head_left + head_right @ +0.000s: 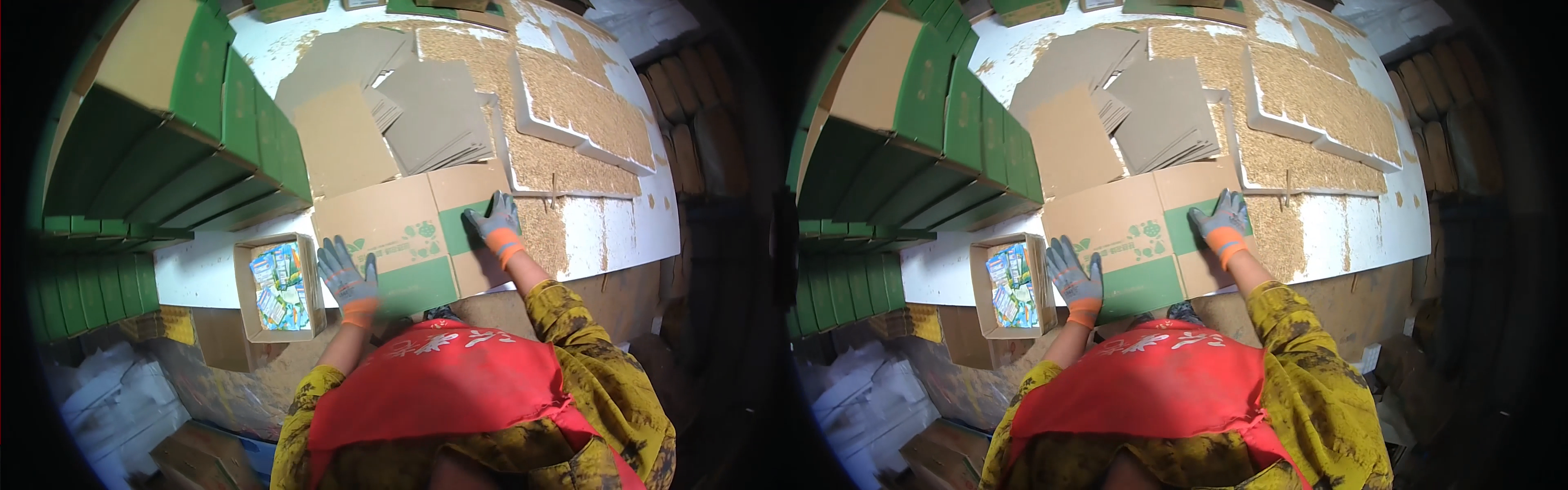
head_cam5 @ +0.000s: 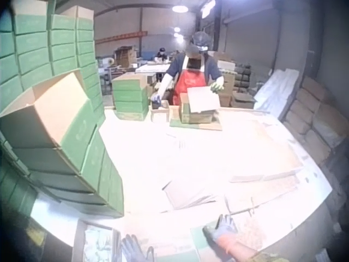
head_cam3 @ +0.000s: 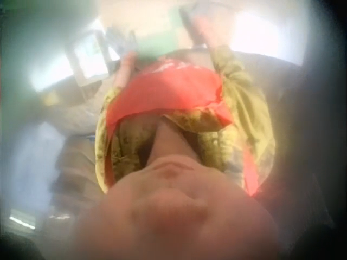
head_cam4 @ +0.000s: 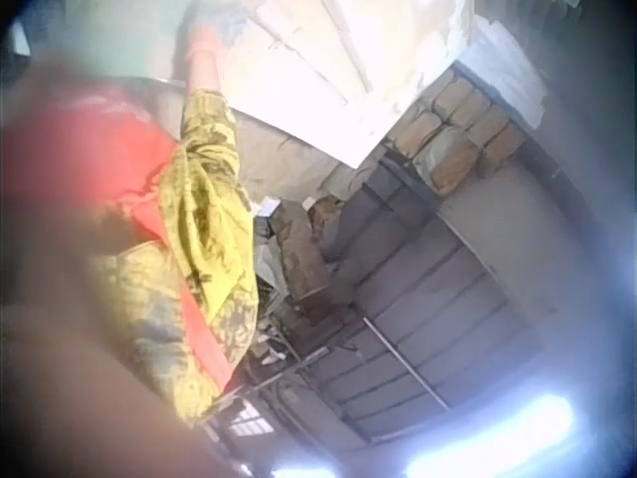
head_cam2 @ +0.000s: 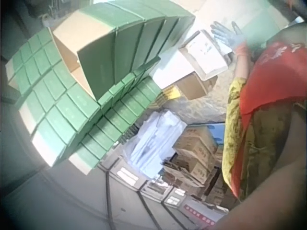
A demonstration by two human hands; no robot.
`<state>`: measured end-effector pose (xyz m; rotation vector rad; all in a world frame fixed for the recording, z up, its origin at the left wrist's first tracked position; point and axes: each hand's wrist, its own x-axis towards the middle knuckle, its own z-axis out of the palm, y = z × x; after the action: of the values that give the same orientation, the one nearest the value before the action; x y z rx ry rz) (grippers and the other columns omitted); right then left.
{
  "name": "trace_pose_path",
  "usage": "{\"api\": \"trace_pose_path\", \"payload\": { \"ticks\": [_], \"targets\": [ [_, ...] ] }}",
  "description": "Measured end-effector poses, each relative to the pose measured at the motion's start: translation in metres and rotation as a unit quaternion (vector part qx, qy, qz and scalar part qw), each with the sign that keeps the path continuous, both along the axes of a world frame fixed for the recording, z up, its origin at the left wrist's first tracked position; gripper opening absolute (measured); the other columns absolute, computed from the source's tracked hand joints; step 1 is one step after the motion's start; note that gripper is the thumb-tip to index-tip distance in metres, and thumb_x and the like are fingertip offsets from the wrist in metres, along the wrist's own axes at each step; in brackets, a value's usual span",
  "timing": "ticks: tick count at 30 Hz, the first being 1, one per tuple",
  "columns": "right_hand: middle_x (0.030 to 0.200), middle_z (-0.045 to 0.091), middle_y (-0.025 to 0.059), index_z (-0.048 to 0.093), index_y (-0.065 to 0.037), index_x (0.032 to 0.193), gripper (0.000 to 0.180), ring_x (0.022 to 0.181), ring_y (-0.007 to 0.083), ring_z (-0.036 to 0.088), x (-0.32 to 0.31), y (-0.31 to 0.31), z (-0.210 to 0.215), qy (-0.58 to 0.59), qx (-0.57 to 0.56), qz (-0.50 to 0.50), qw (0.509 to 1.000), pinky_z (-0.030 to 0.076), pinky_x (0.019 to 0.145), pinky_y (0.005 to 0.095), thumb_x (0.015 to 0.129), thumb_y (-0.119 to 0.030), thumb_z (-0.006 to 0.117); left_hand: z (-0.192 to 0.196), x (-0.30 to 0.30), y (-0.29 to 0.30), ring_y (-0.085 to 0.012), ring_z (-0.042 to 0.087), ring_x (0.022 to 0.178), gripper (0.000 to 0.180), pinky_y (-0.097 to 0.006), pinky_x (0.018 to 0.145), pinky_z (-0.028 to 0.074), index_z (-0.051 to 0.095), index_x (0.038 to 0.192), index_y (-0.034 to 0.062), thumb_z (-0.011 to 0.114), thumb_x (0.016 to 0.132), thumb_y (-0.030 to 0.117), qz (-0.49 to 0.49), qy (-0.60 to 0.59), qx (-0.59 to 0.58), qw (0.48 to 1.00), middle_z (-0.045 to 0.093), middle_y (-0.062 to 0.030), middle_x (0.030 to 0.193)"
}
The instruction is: The person assembles cardboard boxes by folding flaps, places rectangular blocks inside, and stacks the completed boxes on a pile.
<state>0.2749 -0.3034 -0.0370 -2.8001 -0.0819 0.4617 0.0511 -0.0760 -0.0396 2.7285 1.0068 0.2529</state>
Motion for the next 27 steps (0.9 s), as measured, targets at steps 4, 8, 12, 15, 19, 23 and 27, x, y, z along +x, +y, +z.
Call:
{"api": "trace_pose_path", "payload": {
  "ticks": [4,8,12,15,19,23,27],
  "targets": [
    [0.153,0.03,0.0213,0.028,-0.002,0.149,0.098,0.139,0.0409,0.03,-0.004,-0.032,0.018,-0.049,0.142,-0.141,0.978,0.027,0.114,0.0439,0.075,-0.047,0.073,0.001,-0.001,-0.004,-0.0444,0.021,0.142,0.084,-0.049,0.119,0.012,0.02,0.152,0.0031,0.059,0.088,0.041,0.024,-0.079,-0.054,0.995,0.022,-0.0263,0.154],
    [0.136,0.051,0.0227,0.04,0.001,0.141,0.09,0.121,0.0434,0.05,0.014,-0.081,-0.053,0.053,0.266,-0.112,0.956,0.041,0.103,0.0424,0.074,-0.047,0.076,0.008,-0.004,-0.005,-0.0429,0.023,0.141,0.081,-0.048,0.118,0.014,0.021,0.15,-0.0015,0.062,0.088,0.03,0.021,-0.138,-0.099,0.985,0.024,-0.0261,0.153],
    [0.116,0.062,0.0166,0.052,0.004,0.124,0.058,0.105,0.0281,0.061,-0.002,-0.069,0.028,-0.042,0.459,-0.126,0.878,0.048,0.093,0.0343,0.08,-0.024,0.078,0.027,-0.003,-0.019,-0.0354,0.025,0.143,0.075,-0.044,0.118,0.016,0.019,0.15,-0.0032,0.059,0.093,0.025,0.079,-0.311,-0.175,0.931,0.023,-0.0232,0.155],
    [0.109,0.064,0.0092,0.057,0.001,0.117,0.034,0.098,0.0151,0.059,0.017,-0.079,0.087,0.04,0.656,-0.173,0.733,0.049,0.087,0.0276,0.087,-0.007,0.07,0.058,-0.009,-0.009,-0.0312,0.027,0.142,0.073,-0.039,0.116,0.02,0.015,0.151,-0.0026,0.054,0.097,0.025,0.115,-0.301,-0.052,0.945,0.023,-0.0207,0.156],
    [0.112,0.064,0.0056,0.059,0.0,0.118,0.027,0.101,0.0134,0.059,0.052,-0.105,0.114,0.066,0.713,0.012,0.698,0.047,0.089,0.0253,0.091,-0.002,0.061,0.175,0.011,0.002,-0.0253,0.058,0.112,0.053,-0.036,0.088,0.049,0.034,0.145,0.003,0.052,0.098,0.022,-0.045,-0.433,0.089,0.896,0.054,-0.0189,0.135],
    [0.125,0.059,0.0109,0.052,0.002,0.13,0.04,0.117,0.0202,0.054,0.067,-0.125,0.085,-0.063,0.563,0.027,0.824,0.041,0.102,0.0312,0.091,-0.003,0.058,0.261,0.034,-0.006,-0.0224,0.067,0.093,0.022,-0.032,0.081,0.05,0.07,0.106,0.0019,0.059,0.093,0.016,-0.24,-0.064,-0.031,0.968,0.07,-0.0162,0.101],
    [0.144,0.043,0.0198,0.046,-0.002,0.139,0.06,0.135,0.0378,0.037,-0.002,-0.061,0.205,-0.463,0.349,0.207,0.788,0.027,0.113,0.0478,0.087,-0.023,0.067,0.284,0.038,0.01,-0.0159,0.065,0.089,0.024,-0.03,0.08,0.05,0.068,0.108,-0.0012,0.061,0.092,0.015,-0.234,0.096,-0.242,0.937,0.071,-0.0101,0.098]
  ]
}}
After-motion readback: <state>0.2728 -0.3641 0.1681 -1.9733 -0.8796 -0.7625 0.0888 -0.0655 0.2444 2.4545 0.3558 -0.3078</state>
